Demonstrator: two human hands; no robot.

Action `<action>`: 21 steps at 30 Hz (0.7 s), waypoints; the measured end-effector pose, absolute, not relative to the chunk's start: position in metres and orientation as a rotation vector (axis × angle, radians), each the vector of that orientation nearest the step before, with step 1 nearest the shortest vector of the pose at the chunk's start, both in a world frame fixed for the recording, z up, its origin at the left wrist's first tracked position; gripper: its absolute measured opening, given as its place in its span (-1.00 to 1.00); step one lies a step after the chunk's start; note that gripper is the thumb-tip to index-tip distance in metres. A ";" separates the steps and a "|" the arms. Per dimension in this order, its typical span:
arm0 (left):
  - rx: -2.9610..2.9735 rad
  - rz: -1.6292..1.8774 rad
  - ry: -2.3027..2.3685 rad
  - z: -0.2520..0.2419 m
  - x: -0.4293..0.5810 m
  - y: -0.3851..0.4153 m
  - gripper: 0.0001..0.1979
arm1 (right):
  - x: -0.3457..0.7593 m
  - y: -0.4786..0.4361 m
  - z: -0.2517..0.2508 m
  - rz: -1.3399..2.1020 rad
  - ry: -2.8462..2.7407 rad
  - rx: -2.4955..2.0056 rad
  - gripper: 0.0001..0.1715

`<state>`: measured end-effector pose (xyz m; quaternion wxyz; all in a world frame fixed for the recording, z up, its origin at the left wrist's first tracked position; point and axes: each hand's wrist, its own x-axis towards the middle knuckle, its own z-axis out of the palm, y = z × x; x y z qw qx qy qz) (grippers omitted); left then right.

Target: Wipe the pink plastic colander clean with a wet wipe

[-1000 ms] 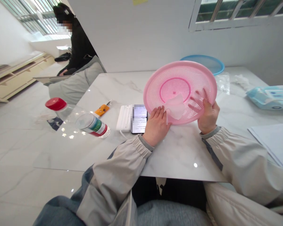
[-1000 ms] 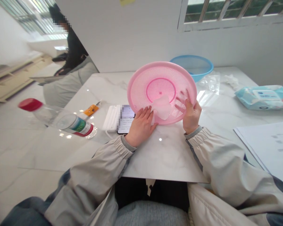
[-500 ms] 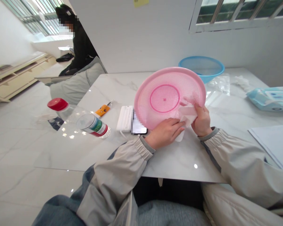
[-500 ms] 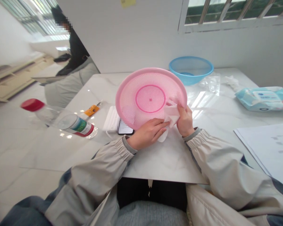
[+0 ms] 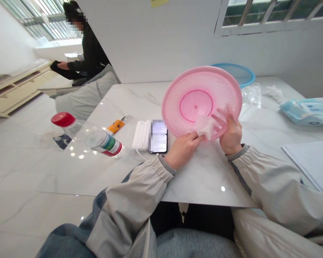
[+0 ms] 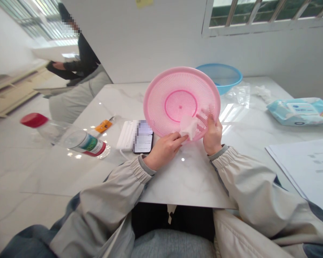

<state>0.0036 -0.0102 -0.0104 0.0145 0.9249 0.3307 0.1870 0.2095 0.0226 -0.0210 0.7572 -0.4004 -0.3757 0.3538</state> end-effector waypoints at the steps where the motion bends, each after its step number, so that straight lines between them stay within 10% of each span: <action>1: 2.882 0.551 1.043 -0.011 0.003 -0.011 -0.51 | 0.209 0.022 -0.021 0.785 -0.818 -0.872 -0.59; 21: 2.624 0.505 1.255 -0.002 0.004 -0.018 -0.54 | 0.209 0.021 -0.015 0.706 -0.724 -0.866 -0.56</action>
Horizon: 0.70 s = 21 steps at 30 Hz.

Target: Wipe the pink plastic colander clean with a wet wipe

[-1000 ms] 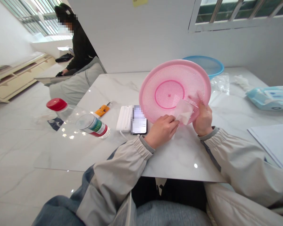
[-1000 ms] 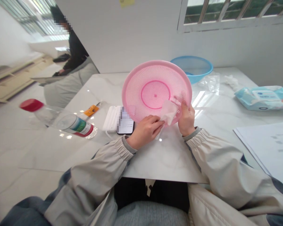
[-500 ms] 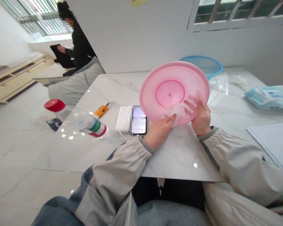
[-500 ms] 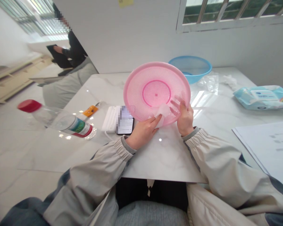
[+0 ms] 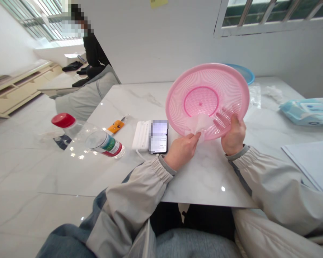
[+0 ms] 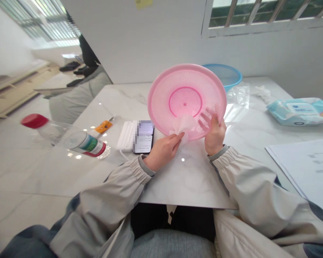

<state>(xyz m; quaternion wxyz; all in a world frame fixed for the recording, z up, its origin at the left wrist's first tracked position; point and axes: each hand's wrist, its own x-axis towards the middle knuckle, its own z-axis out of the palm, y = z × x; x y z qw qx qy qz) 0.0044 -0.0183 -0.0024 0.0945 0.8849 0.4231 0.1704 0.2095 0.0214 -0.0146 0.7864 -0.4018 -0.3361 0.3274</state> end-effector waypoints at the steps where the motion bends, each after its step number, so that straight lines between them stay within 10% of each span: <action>1: 2.611 0.514 1.255 -0.003 0.004 -0.018 -0.53 | 0.210 0.022 -0.015 0.708 -0.721 -0.876 -0.57; 21: 2.629 0.784 1.453 -0.004 0.001 -0.016 -0.55 | 0.218 0.028 -0.021 0.938 -0.570 -0.826 -0.56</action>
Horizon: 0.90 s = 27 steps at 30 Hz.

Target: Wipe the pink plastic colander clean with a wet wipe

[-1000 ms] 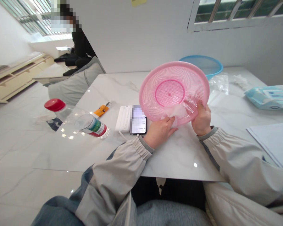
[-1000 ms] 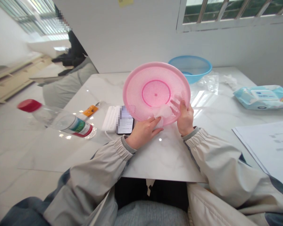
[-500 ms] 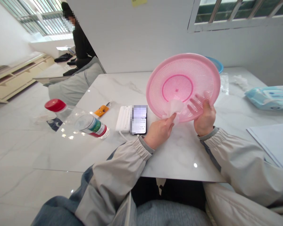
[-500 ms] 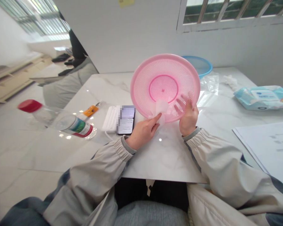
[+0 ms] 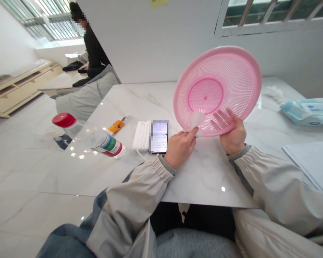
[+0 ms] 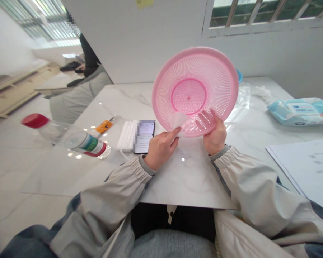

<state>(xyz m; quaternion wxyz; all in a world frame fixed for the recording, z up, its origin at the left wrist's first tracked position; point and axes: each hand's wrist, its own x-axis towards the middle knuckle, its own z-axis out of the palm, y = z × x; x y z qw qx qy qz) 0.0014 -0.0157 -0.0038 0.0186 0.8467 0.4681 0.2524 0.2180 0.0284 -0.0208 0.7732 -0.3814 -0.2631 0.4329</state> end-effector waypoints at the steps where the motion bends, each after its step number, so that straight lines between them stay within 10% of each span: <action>1: 2.593 0.826 1.428 -0.003 0.002 -0.015 -0.54 | 0.218 0.028 -0.020 0.944 -0.552 -0.832 -0.55; 17: 1.517 1.278 1.128 -0.003 0.003 -0.001 -0.70 | 0.214 0.015 -0.009 0.990 -0.691 -0.937 -0.46; 27: 1.009 1.540 0.855 0.003 0.008 -0.001 -0.21 | 0.223 0.024 -0.019 1.020 -0.605 -0.964 -0.41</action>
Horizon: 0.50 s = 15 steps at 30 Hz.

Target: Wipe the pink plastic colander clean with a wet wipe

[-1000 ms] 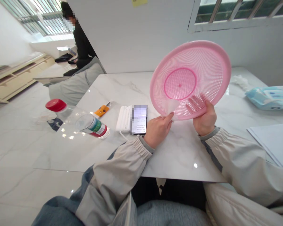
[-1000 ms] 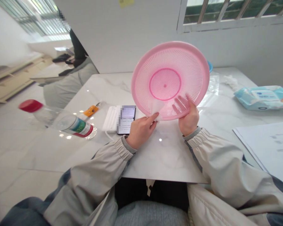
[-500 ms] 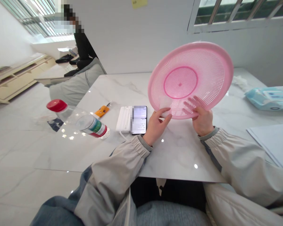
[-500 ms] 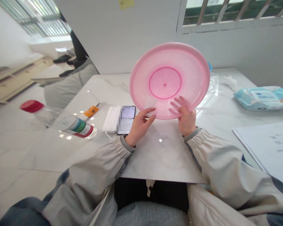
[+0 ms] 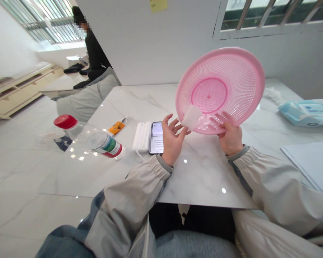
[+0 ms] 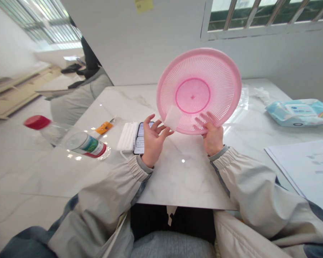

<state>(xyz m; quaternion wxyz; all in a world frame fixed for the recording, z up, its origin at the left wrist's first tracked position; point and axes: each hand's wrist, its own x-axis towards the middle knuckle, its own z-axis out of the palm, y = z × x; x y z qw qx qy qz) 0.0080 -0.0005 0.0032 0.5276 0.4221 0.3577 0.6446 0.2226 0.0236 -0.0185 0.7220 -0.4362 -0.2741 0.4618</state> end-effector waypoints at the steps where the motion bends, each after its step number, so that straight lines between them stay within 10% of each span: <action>1: 0.959 1.547 0.845 0.004 0.009 0.000 -0.17 | 0.222 0.024 -0.019 1.021 -0.604 -0.963 -0.40; 9: 0.750 1.304 0.886 -0.001 0.013 -0.001 -0.65 | 0.221 0.018 -0.011 1.131 -0.772 -0.896 -0.30; 15: 0.564 1.357 0.852 0.000 0.015 -0.001 -0.63 | 0.216 0.013 -0.003 1.226 -0.836 -0.857 -0.37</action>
